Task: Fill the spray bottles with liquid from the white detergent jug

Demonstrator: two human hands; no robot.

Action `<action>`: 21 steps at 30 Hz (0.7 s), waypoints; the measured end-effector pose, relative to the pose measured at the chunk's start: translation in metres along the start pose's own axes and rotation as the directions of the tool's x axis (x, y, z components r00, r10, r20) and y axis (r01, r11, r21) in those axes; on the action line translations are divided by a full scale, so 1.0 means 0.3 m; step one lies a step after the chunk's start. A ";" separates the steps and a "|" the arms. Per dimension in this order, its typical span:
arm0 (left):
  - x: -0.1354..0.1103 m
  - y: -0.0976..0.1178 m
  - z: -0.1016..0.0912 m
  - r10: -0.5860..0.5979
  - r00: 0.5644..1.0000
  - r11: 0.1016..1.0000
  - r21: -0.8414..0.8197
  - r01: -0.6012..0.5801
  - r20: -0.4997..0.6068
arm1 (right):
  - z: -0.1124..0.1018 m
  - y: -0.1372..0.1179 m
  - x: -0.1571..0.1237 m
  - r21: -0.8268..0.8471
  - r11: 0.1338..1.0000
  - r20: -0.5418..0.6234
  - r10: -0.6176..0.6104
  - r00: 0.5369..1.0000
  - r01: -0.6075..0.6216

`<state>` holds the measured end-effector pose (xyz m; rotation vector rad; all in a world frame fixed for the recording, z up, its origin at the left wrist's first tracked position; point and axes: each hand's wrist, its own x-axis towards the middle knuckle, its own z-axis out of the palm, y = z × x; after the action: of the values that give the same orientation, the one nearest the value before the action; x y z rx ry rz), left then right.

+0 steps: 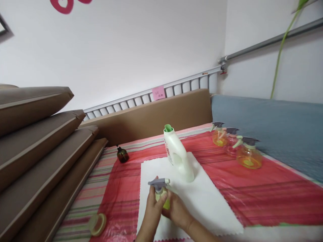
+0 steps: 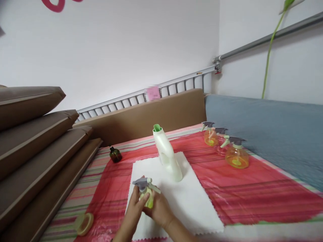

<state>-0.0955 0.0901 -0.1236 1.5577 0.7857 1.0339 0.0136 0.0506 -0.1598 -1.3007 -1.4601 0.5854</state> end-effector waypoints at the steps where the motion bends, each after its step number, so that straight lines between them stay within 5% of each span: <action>1: 0.003 0.006 -0.005 -0.017 0.999 1.000 -0.008 0.017 0.031 | 0.001 0.007 -0.003 0.000 1.000 -0.008 0.014 1.000 -0.014; 8: 0.015 0.030 0.004 0.018 0.980 0.992 0.127 0.007 -0.199 | 0.022 0.036 -0.013 0.022 0.999 -0.069 0.026 0.997 -0.025; 13: 0.002 0.032 -0.007 0.012 0.998 1.000 0.019 -0.014 0.055 | 0.018 0.032 -0.018 0.031 0.999 -0.087 0.043 0.995 -0.040; 19: 0.016 0.009 -0.018 0.026 0.991 0.987 0.161 -0.004 -0.132 | 0.021 0.034 -0.020 0.034 0.999 -0.086 0.021 0.996 -0.018; 21: 0.019 0.004 -0.018 0.011 0.996 0.992 0.124 0.000 -0.085 | 0.021 0.034 -0.021 0.035 0.999 -0.087 0.010 0.996 -0.007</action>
<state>-0.0983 0.0970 -0.1208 1.6297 0.9201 1.0795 0.0114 0.0496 -0.1731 -1.2903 -1.3685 0.5504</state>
